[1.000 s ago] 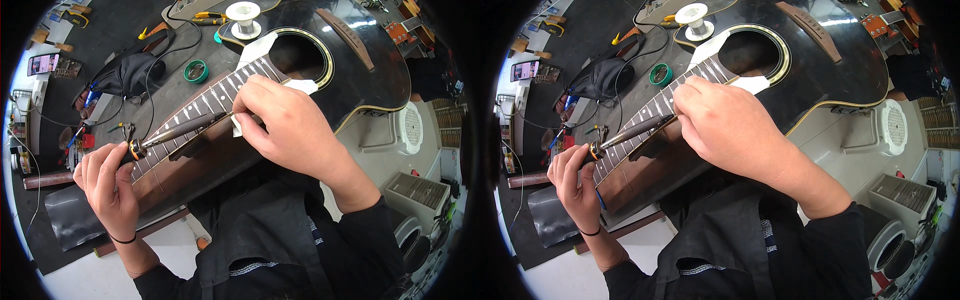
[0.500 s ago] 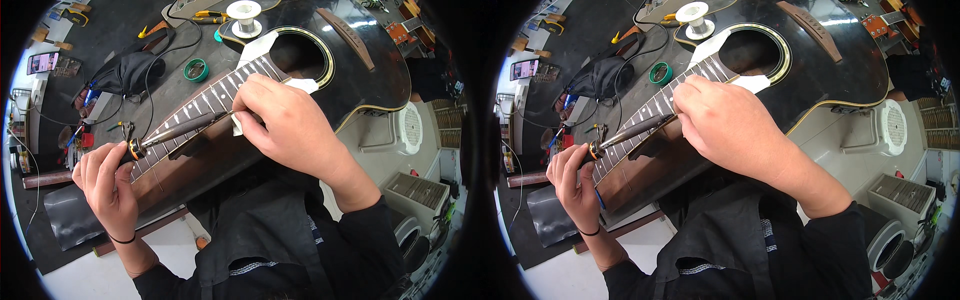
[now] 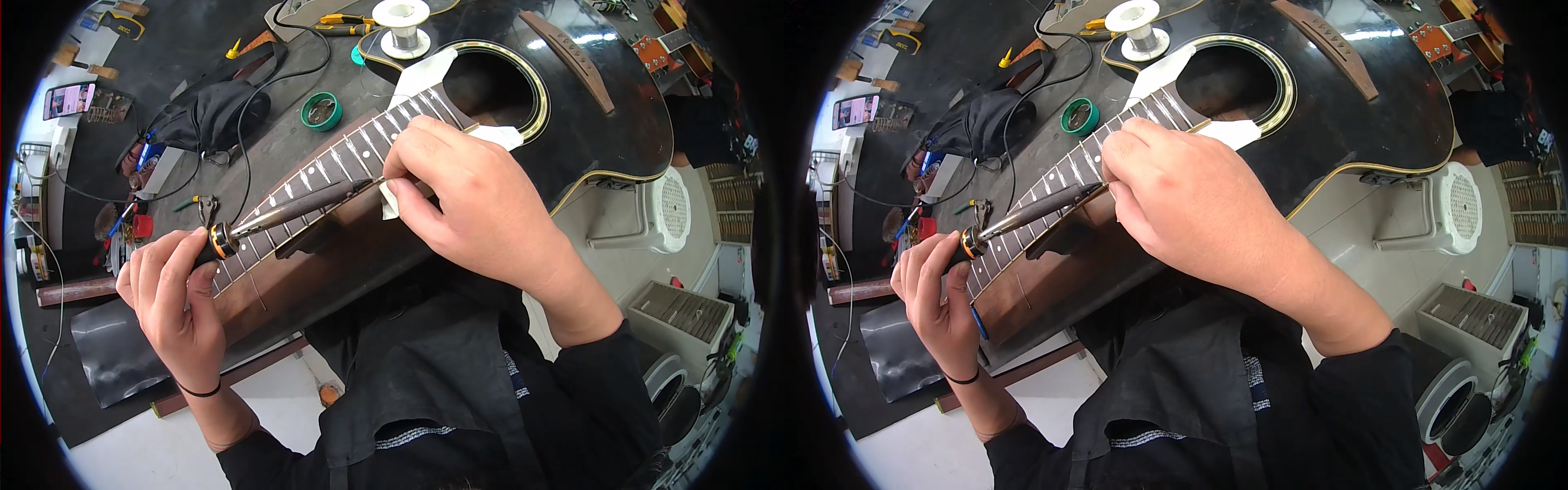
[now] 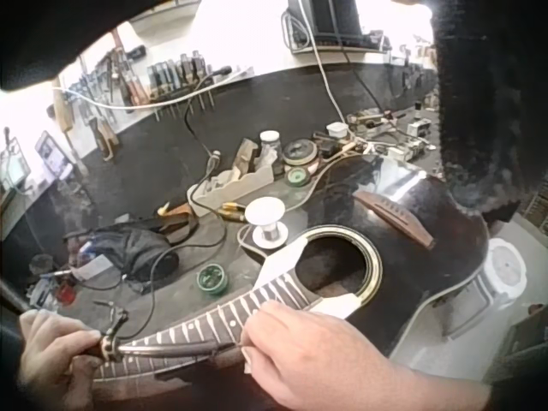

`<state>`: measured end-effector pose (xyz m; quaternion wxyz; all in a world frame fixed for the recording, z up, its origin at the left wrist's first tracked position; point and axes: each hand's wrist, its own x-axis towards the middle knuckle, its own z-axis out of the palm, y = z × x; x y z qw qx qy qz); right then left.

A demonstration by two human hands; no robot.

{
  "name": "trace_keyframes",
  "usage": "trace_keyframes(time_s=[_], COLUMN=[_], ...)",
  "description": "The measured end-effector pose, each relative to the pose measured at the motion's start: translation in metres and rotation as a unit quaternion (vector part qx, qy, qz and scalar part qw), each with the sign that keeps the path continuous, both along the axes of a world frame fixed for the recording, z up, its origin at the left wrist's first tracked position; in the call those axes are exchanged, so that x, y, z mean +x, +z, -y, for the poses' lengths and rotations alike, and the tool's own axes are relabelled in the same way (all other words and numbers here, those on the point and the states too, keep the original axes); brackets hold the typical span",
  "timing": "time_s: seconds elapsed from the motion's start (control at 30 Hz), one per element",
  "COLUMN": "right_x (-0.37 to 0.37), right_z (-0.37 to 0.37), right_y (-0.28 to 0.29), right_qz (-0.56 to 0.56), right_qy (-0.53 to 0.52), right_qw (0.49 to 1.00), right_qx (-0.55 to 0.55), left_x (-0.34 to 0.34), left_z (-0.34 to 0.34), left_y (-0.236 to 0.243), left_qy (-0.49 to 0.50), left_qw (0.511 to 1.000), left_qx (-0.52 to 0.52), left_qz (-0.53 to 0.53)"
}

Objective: The person uses a soldering iron to apply heat to the fretboard of an acoustic guitar while feeding solder wire along the frets. They move the soldering iron along the neck, applying heat and solder to multiple frets in sequence.

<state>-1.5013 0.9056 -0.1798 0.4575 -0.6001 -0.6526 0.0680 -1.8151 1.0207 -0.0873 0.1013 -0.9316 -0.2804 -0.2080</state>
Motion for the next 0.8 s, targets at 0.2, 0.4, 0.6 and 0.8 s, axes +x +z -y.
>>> trace_keyframes(time_s=[0.2, 0.4, 0.6, 0.8], right_x=[0.0002, 0.0000, -0.0003, -0.0008], right_z=[-0.0012, -0.0006, -0.0008, -0.0015], right_y=[-0.0011, 0.0000, 0.0000, -0.0004], right_qz=[0.000, 0.008, 0.012, 0.011], right_qy=[0.004, 0.002, 0.001, -0.002], right_qw=[1.000, 1.000, 1.000, 1.000], right_qx=[0.002, 0.003, -0.003, -0.001], left_x=[0.0001, 0.0013, 0.0011, 0.0011], left_z=[0.0008, 0.0003, -0.0011, -0.0005], left_y=[0.0002, 0.0004, -0.0022, -0.0012], left_qy=[0.003, 0.001, -0.004, -0.003], left_qw=[1.000, 1.000, 1.000, 1.000], left_qx=[-0.001, 0.001, 0.002, 0.000], left_qz=[0.000, 0.000, 0.013, 0.009])
